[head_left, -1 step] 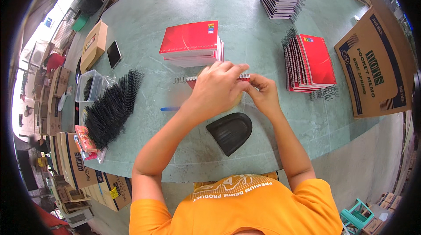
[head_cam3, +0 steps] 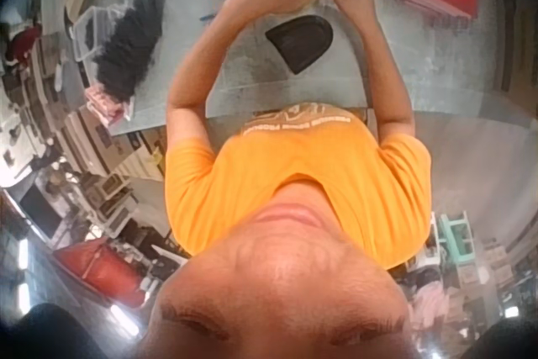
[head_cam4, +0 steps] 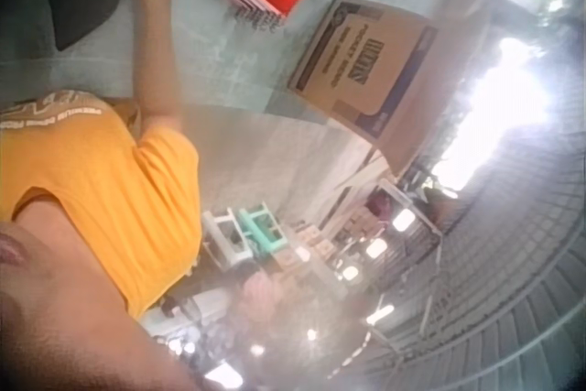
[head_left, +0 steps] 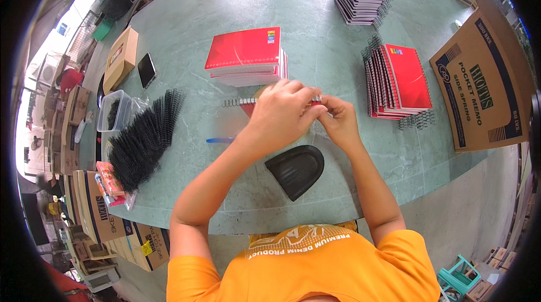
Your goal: The person binds notebooks by threading a plastic coil through the pre-punched holes, trimming the excess coil with pliers, and then using a black handheld tool to tuck in the coil ends.
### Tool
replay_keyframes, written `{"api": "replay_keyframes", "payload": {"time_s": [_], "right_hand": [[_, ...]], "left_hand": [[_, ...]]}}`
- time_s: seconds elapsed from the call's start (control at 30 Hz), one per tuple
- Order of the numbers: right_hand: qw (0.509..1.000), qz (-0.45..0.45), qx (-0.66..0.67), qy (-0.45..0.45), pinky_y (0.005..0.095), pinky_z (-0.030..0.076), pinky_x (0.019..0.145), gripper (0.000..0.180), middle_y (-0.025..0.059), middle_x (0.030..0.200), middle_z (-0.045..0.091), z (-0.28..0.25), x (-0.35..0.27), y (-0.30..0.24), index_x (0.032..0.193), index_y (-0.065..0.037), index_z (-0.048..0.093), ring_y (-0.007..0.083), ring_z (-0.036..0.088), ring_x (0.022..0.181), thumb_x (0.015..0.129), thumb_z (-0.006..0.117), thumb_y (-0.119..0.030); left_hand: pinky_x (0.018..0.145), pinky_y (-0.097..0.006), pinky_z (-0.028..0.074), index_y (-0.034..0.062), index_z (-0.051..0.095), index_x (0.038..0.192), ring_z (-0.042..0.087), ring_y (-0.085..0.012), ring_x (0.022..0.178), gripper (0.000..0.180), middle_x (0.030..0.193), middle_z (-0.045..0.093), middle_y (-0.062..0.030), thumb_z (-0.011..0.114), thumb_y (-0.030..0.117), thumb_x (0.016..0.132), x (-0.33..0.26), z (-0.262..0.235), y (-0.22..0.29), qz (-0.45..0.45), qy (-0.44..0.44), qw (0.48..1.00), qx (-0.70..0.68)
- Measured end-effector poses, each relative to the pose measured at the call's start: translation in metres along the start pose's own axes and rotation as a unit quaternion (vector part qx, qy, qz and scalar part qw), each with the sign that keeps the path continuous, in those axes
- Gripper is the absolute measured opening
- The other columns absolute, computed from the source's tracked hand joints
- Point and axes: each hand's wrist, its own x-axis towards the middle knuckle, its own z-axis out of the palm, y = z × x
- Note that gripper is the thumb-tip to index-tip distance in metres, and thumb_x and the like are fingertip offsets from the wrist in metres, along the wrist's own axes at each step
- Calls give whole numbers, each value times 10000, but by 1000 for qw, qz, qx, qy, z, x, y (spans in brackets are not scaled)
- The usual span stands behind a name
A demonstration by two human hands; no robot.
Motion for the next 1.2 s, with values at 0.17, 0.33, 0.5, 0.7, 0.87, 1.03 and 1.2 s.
{"api": "replay_keyframes", "payload": {"time_s": [0.17,0.33,0.5,0.7,0.87,1.03,1.2], "right_hand": [[1000,0,-6,-12,237,475,690,164,51,849,695,-6,-3,8,984,1,663,59,588,762,846,651,-86],[993,-55,-100,30,246,472,661,162,74,838,691,8,-7,-11,987,-9,664,64,583,734,835,646,-60],[996,-28,-85,3,259,494,733,175,61,871,696,6,-7,-9,1002,5,661,89,624,796,839,648,-57],[995,-57,-43,74,288,493,799,366,91,1007,671,-3,-1,-10,1163,-8,576,117,610,913,846,684,-156],[989,42,87,116,327,466,865,707,185,1198,557,2,-16,-48,1369,15,315,218,565,1052,835,692,-252],[988,-57,13,142,294,425,919,514,70,1108,562,-29,-10,-84,1329,-9,393,140,528,1054,873,608,-108],[871,-195,-425,152,363,435,911,439,47,1167,597,-136,4,-187,1134,-81,606,188,523,1116,716,630,51]], "left_hand": [[689,-380,476,10,629,848,567,-289,760,101,787,596,-123,624,57,759,1,9,3,19,8,999,-42],[696,-400,462,20,604,885,535,-320,823,153,835,567,-128,624,18,734,-1,6,8,-20,-25,999,2],[696,-347,454,41,655,870,556,-286,838,166,881,593,-121,664,41,704,-10,-8,4,-34,34,999,23],[651,-303,483,15,641,889,618,-208,692,159,768,639,-134,695,61,747,-37,-49,-11,-170,-42,984,11],[630,-324,489,1,627,921,618,-229,669,203,763,636,-134,717,87,760,-44,-21,35,-94,92,991,-7],[810,-378,479,5,605,1083,586,-317,921,409,1009,611,-155,759,89,713,-28,-1,71,86,50,991,-88],[803,-410,468,38,603,1091,561,-321,945,381,1039,581,-142,731,134,746,-38,-15,51,76,90,992,-48]]}}
